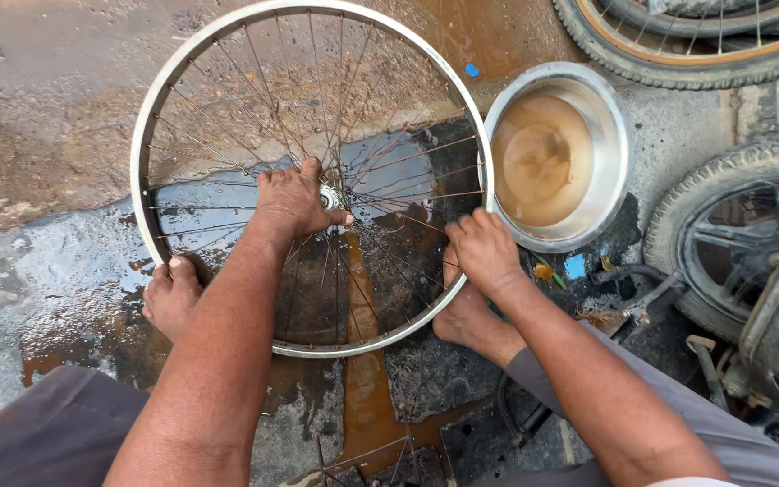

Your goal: The person scrubs the spokes and rim of a bicycle wheel using a small cloth and water from a metal bowl. They repeatedly dip the cloth into the bowl and wipe different sections of the wheel while holding it steady with their other hand.

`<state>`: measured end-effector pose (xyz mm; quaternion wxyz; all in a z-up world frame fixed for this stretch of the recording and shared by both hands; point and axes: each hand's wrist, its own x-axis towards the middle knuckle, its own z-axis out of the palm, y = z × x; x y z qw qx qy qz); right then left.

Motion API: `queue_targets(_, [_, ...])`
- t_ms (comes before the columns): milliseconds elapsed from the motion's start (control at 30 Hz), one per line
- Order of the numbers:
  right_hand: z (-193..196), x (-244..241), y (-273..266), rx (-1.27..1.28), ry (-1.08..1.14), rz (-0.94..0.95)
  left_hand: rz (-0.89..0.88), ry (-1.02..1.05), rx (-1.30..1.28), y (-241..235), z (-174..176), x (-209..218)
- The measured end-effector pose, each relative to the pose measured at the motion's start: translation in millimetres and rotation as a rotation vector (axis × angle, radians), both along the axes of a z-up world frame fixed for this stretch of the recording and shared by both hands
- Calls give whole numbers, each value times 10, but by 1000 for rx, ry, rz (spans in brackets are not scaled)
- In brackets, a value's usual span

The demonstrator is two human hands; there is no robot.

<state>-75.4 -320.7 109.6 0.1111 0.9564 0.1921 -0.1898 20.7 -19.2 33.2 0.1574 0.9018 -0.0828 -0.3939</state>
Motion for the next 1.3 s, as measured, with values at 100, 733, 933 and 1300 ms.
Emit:
queue_targets(100, [-52,-224,-117,182,-258,188,-1,11,14,34,-2,77])
queue_targets(733, [-623,-97,56,331,-235,28,-28,18,6,50,12,16])
queue_targets(933, [-676,-21,178,361,-235,60,-72,39,31,39,-15,6])
queue_targets(1300, [-405,-126,-61,255,-164,87,-92,-7,20,53,-36,4])
